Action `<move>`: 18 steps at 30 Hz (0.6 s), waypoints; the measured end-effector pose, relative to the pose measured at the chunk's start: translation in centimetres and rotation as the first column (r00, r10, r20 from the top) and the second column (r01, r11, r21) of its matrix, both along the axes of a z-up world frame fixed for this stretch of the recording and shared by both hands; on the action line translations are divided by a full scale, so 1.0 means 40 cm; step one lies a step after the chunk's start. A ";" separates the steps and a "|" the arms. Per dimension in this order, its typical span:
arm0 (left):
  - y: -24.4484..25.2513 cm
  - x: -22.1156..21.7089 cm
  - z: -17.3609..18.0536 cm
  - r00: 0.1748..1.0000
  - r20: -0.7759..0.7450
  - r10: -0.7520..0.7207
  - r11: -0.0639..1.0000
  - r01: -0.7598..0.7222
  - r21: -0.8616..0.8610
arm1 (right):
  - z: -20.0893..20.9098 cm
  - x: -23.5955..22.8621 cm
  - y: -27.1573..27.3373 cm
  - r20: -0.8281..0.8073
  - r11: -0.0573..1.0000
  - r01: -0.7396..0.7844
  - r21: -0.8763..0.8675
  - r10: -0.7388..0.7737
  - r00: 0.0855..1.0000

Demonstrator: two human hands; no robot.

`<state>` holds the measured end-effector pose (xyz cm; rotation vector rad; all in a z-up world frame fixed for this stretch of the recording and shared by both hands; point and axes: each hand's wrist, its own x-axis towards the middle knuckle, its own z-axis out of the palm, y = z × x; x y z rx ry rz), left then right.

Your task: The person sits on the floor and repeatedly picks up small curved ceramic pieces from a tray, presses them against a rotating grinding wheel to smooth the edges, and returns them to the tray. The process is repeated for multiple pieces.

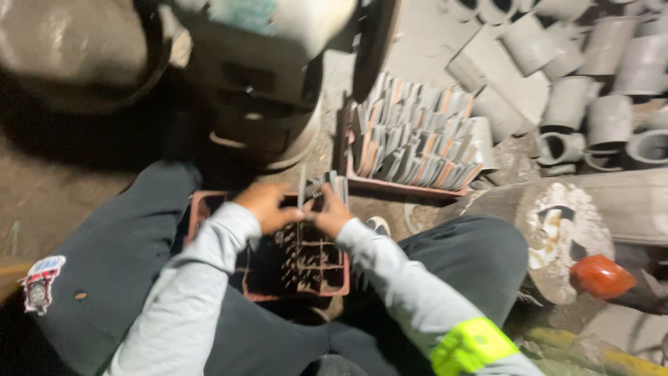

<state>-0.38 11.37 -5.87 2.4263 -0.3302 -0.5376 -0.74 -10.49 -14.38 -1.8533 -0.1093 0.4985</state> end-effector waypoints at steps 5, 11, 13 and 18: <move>-0.171 0.019 0.002 0.991 -0.124 0.060 0.900 -0.107 -0.423 | 0.240 0.097 -0.156 -0.194 0.948 0.168 0.270 -0.118 0.974; -0.252 0.057 0.011 0.981 0.152 0.121 0.881 -0.036 -0.471 | 0.345 0.129 -0.173 -0.049 0.911 0.111 0.397 -0.099 0.994; -0.250 0.075 0.022 0.992 0.028 0.125 0.842 -0.091 -0.532 | 0.348 0.158 -0.175 -0.031 0.923 0.108 0.368 -0.104 0.994; -0.231 0.161 0.055 0.963 -0.266 0.051 0.595 -0.243 -0.766 | 0.330 0.267 -0.148 0.445 0.994 0.024 0.111 -0.071 0.892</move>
